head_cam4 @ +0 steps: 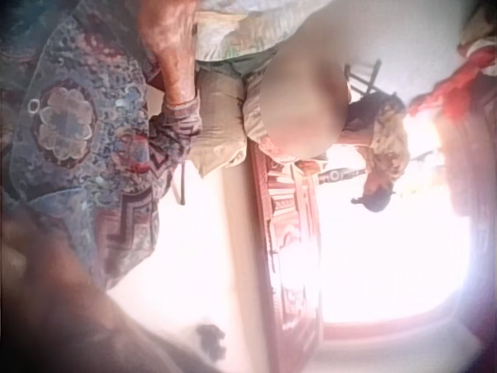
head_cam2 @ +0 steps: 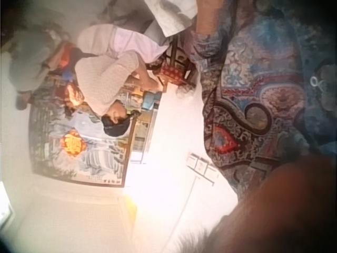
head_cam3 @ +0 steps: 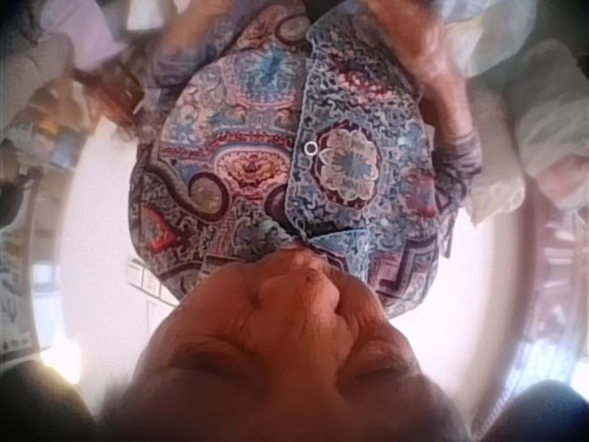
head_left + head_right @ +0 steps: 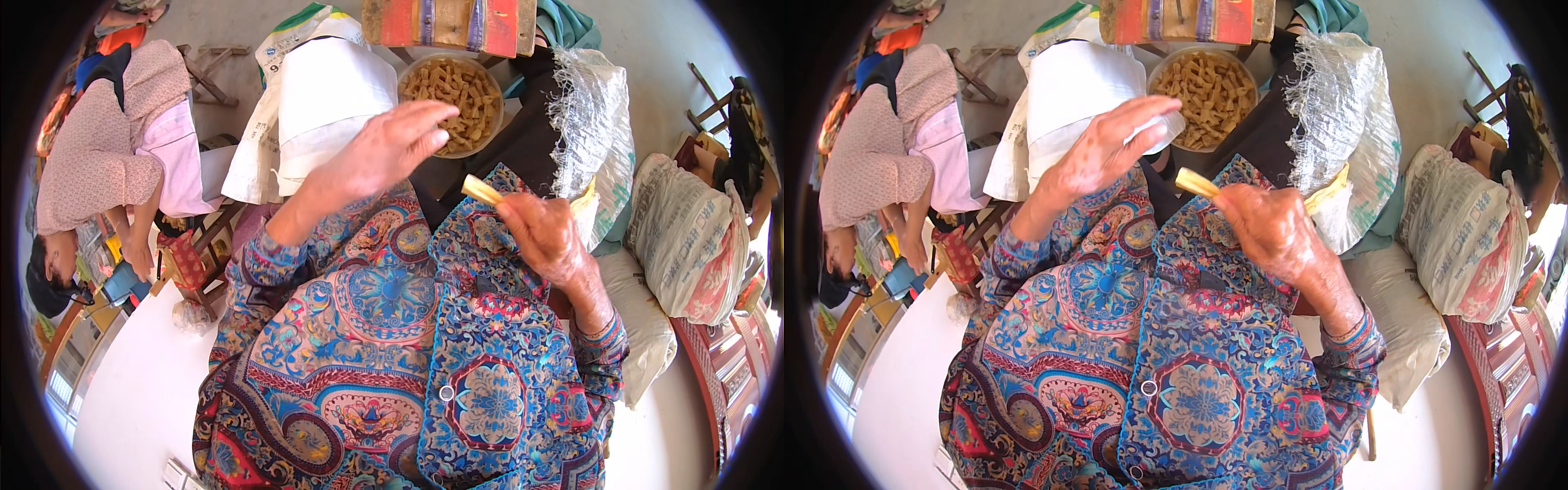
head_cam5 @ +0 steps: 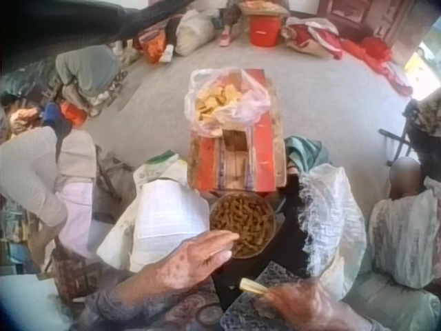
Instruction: The person sits and repeatedly pulls long strips of dried fruit from a large sack, tearing them into smaller pieces by hand, and placing the pieces into a bowl. The process is continuous and repetitive.
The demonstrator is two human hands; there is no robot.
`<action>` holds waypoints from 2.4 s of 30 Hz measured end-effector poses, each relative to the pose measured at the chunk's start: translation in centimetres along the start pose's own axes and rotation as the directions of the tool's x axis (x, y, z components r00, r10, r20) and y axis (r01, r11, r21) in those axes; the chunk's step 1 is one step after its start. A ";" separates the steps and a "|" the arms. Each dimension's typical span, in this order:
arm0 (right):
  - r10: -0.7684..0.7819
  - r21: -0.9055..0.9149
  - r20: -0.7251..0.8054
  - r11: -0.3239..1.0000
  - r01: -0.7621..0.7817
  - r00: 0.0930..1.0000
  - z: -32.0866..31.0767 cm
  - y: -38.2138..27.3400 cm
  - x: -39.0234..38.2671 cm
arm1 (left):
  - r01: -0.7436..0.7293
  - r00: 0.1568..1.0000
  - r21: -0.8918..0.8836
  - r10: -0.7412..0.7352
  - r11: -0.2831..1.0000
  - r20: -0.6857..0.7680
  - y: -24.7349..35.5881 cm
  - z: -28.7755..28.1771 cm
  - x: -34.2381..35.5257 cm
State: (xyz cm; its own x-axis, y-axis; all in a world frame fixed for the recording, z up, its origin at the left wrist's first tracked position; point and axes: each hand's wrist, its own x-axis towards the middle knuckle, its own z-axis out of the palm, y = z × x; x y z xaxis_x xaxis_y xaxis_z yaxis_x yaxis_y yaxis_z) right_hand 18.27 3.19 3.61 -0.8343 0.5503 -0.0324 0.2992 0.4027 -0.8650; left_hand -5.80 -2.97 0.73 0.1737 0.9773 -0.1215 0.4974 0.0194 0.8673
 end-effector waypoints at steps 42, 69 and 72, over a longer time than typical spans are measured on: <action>-0.317 0.107 -0.048 0.941 0.320 0.947 3.6 -1.7 3.1 | 0.077 0.994 -0.264 -0.052 0.961 0.100 3.8 -8.0 -6.3; -0.030 0.490 -0.258 0.857 0.158 0.966 5.6 0.3 3.1 | -0.385 0.872 0.492 0.482 0.781 -0.084 3.7 1.1 -1.5; -0.007 0.515 -0.288 0.842 0.161 0.958 5.8 0.4 3.2 | -0.420 0.804 0.531 0.574 0.736 -0.159 4.6 1.1 -1.1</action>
State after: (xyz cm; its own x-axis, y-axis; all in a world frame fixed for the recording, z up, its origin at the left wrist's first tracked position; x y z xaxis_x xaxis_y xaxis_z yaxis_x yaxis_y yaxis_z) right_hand 13.04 0.92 0.27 -0.6679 0.7345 0.1196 -0.1210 0.0514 -0.9913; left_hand -2.77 -4.20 4.37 0.2900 0.8300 0.4764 0.7443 -0.5085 0.4329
